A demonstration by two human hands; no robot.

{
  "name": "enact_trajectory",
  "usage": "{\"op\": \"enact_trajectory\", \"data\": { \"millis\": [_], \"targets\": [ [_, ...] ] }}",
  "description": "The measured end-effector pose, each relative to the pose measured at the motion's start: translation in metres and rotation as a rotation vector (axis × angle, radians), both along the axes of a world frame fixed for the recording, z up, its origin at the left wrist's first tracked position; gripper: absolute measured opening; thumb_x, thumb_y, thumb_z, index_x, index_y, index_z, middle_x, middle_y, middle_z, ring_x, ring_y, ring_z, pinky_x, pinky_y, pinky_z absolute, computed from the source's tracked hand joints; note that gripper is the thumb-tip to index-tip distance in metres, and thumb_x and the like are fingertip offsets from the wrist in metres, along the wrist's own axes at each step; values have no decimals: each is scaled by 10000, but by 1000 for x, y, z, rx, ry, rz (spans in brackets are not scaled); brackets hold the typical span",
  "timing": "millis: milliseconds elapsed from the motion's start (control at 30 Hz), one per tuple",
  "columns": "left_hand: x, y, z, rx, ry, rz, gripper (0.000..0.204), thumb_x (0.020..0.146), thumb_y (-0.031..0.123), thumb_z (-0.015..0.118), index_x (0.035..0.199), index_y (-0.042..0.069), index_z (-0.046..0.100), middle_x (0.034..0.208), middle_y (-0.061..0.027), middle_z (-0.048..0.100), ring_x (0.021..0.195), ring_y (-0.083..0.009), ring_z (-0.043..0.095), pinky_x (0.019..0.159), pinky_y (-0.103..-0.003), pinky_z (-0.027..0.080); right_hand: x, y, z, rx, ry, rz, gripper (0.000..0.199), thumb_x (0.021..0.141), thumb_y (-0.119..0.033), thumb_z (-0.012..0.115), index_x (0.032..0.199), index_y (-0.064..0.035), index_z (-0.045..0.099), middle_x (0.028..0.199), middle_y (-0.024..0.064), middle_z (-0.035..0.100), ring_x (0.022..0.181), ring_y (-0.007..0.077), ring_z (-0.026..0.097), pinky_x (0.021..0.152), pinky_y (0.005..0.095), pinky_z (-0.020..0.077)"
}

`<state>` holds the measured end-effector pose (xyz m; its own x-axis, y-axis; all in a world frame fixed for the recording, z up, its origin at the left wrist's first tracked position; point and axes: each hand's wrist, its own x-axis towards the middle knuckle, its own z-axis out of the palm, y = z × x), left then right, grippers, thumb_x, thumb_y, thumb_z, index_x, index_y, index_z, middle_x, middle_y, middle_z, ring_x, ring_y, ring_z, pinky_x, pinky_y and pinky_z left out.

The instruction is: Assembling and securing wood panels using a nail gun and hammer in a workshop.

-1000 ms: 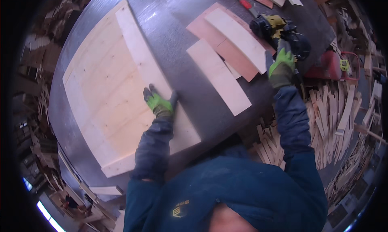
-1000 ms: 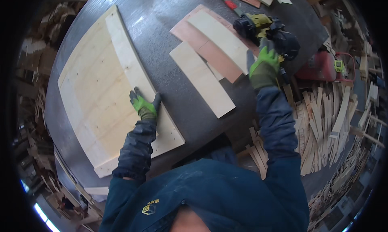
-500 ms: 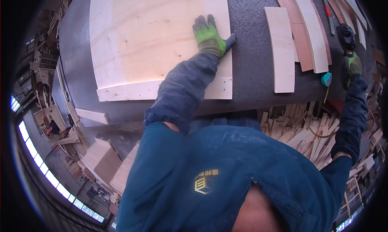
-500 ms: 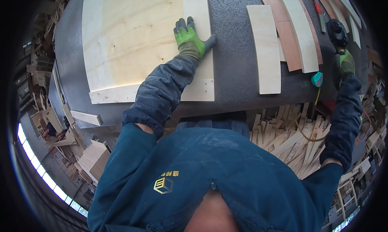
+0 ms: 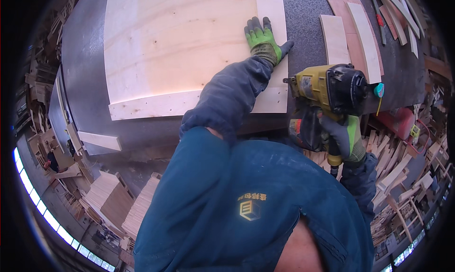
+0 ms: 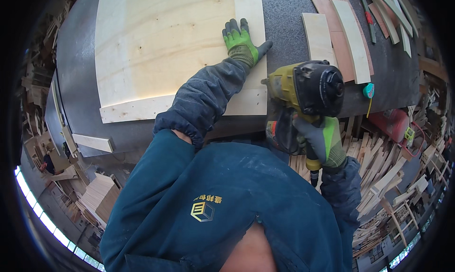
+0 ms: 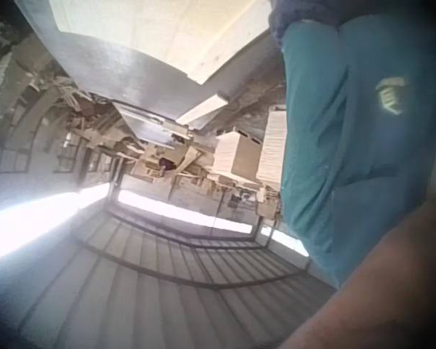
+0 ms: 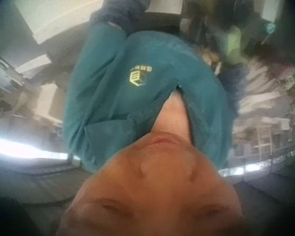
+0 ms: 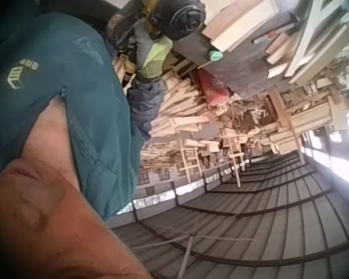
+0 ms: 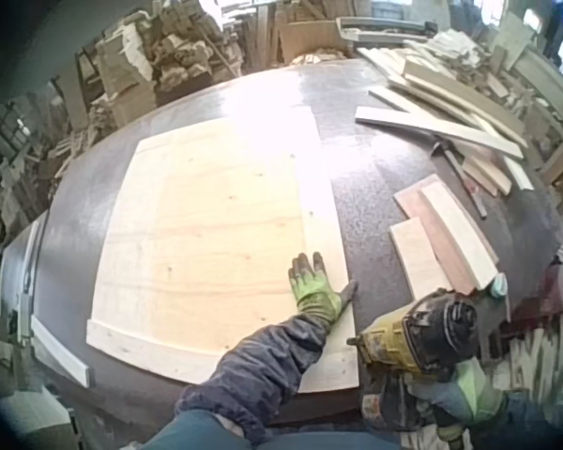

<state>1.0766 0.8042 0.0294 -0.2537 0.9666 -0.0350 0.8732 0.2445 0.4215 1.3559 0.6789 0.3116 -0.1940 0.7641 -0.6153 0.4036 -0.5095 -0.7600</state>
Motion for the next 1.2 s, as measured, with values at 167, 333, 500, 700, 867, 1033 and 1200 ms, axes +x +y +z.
{"op": "enact_trajectory", "data": {
  "millis": [167,333,500,700,867,1033,1200],
  "targets": [
    [-4,-5,-8,19,-23,1,1438,971,892,819,1943,-44,325,1964,-420,274,1868,-600,173,1538,-686,58,-42,-3,-34,-42,-42,95,341,1112,-227,913,1328,32,862,922,69,851,782,118,787,682,340,623],
    [-5,-7,-11,48,5,16,1428,965,869,834,1930,-60,339,1945,-433,295,1858,-608,193,1532,-698,74,-38,6,-27,-29,-60,67,312,1117,-217,903,1299,33,862,921,71,852,724,122,771,661,338,614],
    [-17,-3,3,44,11,25,1388,968,830,842,1921,-58,363,1927,-445,326,1841,-617,239,1530,-703,93,-21,51,-9,-148,91,-47,313,1150,-225,881,1380,-19,830,843,28,774,658,133,739,581,303,591],
    [-17,24,43,-170,-42,41,1470,931,904,861,1936,-37,345,1980,-405,283,1869,-577,207,1538,-685,101,81,152,-72,-318,540,-381,391,1243,-411,764,1454,-83,794,853,-14,735,689,132,711,633,314,619],
    [-67,161,52,-5,-28,170,1419,944,862,914,1898,-54,399,1956,-401,356,1854,-569,279,1517,-656,241,99,228,-123,-351,871,-494,396,1262,-441,715,1396,-74,779,993,5,814,704,108,741,679,315,711],
    [-130,394,69,-69,112,172,1372,939,837,930,1871,-41,437,1897,-392,440,1751,-574,465,1433,-620,439,125,239,-186,-243,979,-574,618,1263,-430,661,1698,7,630,1455,196,839,1312,384,872,1139,599,740],
    [-127,525,83,-317,127,282,1219,976,753,936,1777,-36,464,1774,-311,517,1666,-507,545,1324,-591,563,111,275,-159,-255,1067,-642,641,1208,-290,661,1732,63,551,1593,276,751,1468,439,799,1261,654,677]
  ]
}}
